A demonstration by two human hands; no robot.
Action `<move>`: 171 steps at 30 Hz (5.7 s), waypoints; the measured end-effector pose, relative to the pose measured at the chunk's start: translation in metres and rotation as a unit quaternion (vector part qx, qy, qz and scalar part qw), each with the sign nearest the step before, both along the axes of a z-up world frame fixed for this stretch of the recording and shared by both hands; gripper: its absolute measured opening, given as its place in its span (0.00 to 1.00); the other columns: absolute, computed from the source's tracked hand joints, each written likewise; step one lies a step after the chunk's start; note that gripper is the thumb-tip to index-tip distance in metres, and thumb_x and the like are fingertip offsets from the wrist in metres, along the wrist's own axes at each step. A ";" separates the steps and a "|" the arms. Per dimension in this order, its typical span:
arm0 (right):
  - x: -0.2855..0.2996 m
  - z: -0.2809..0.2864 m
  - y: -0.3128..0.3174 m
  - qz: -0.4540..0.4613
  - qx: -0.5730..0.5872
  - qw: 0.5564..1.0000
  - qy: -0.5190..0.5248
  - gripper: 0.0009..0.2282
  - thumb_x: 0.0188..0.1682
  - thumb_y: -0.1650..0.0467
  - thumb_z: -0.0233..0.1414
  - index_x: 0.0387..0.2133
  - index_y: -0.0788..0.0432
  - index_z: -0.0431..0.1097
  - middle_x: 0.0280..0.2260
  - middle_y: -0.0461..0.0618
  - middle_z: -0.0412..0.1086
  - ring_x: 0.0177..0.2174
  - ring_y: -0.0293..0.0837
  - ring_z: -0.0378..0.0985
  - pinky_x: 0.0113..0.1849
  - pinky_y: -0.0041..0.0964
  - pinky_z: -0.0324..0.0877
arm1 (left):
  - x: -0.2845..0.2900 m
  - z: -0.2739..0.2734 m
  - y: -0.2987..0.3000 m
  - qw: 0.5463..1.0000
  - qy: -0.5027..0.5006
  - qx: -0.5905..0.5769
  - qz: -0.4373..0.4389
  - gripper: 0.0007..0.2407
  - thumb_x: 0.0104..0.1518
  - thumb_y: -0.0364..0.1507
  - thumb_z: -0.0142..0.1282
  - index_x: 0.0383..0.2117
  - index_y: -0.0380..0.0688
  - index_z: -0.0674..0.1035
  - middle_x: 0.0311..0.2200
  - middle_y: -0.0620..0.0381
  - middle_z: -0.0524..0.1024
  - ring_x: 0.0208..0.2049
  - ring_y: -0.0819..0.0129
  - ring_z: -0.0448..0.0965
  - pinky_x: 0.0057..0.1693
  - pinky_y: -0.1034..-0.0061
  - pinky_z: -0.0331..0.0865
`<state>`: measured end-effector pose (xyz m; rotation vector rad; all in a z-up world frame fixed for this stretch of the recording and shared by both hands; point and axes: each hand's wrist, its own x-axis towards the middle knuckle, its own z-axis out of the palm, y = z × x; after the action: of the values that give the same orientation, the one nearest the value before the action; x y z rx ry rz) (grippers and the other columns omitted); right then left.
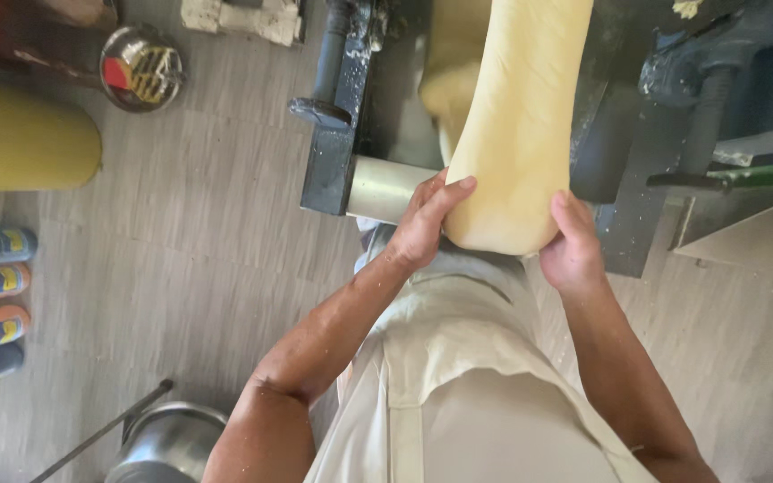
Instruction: The person feeds a large mass of dough into a mechanical dough sheeter, guiding it through the rollers with both hands. The dough is repeatedly folded and passed through the machine to flatten and smooth it. The person maintains a steady rhythm, ensuring the dough does not tear or jam the rollers.
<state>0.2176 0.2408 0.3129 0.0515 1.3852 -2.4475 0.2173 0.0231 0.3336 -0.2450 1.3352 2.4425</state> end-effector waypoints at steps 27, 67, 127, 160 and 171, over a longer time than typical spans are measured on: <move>-0.307 -0.242 0.071 -0.147 0.311 0.936 -0.080 0.22 0.55 0.69 0.53 0.61 0.65 0.60 0.61 0.58 0.64 0.61 0.47 0.64 0.61 0.45 0.59 | -0.335 -0.339 -0.063 0.917 0.007 -0.375 0.134 0.13 0.66 0.26 0.56 0.55 0.35 0.77 0.51 0.45 0.80 0.53 0.63 0.79 0.61 0.71 0.71; -0.234 -0.135 0.063 -0.179 0.065 0.979 -0.069 0.44 0.54 0.46 0.45 0.74 0.61 0.36 0.75 0.55 0.36 0.71 0.51 0.39 0.67 0.46 0.45 | -0.249 -0.127 -0.064 0.961 -0.042 -0.223 0.156 0.35 0.66 0.53 0.35 0.64 0.30 0.68 0.62 0.43 0.71 0.64 0.56 0.70 0.70 0.62 0.58; -0.404 -0.342 0.048 -0.075 0.131 0.973 -0.176 0.31 0.57 0.51 0.40 0.66 0.62 0.55 0.61 0.55 0.64 0.58 0.50 0.70 0.58 0.49 0.68 | -0.431 -0.329 0.025 0.986 -0.158 -0.045 0.034 0.24 0.68 0.42 0.40 0.63 0.36 0.68 0.57 0.47 0.75 0.56 0.59 0.77 0.61 0.64 0.72; -0.270 -0.109 0.030 0.052 -0.070 0.992 -0.093 0.28 0.58 0.54 0.40 0.64 0.62 0.57 0.59 0.55 0.66 0.57 0.49 0.72 0.57 0.47 0.69 | -0.259 -0.134 -0.032 0.987 -0.144 0.057 -0.048 0.24 0.68 0.41 0.40 0.63 0.37 0.68 0.55 0.46 0.75 0.53 0.58 0.78 0.58 0.63 0.74; -0.258 -0.124 0.047 -0.009 -0.101 0.990 -0.100 0.27 0.58 0.55 0.40 0.64 0.62 0.58 0.59 0.54 0.67 0.56 0.49 0.72 0.57 0.46 0.69 | -0.256 -0.150 -0.034 0.977 -0.172 0.123 0.023 0.24 0.68 0.42 0.39 0.63 0.36 0.68 0.55 0.45 0.75 0.53 0.57 0.79 0.58 0.63 0.75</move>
<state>-0.0401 0.2882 0.1887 0.2563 1.0526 -2.5045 -0.0385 -0.0110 0.1834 -0.6078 0.8821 2.4291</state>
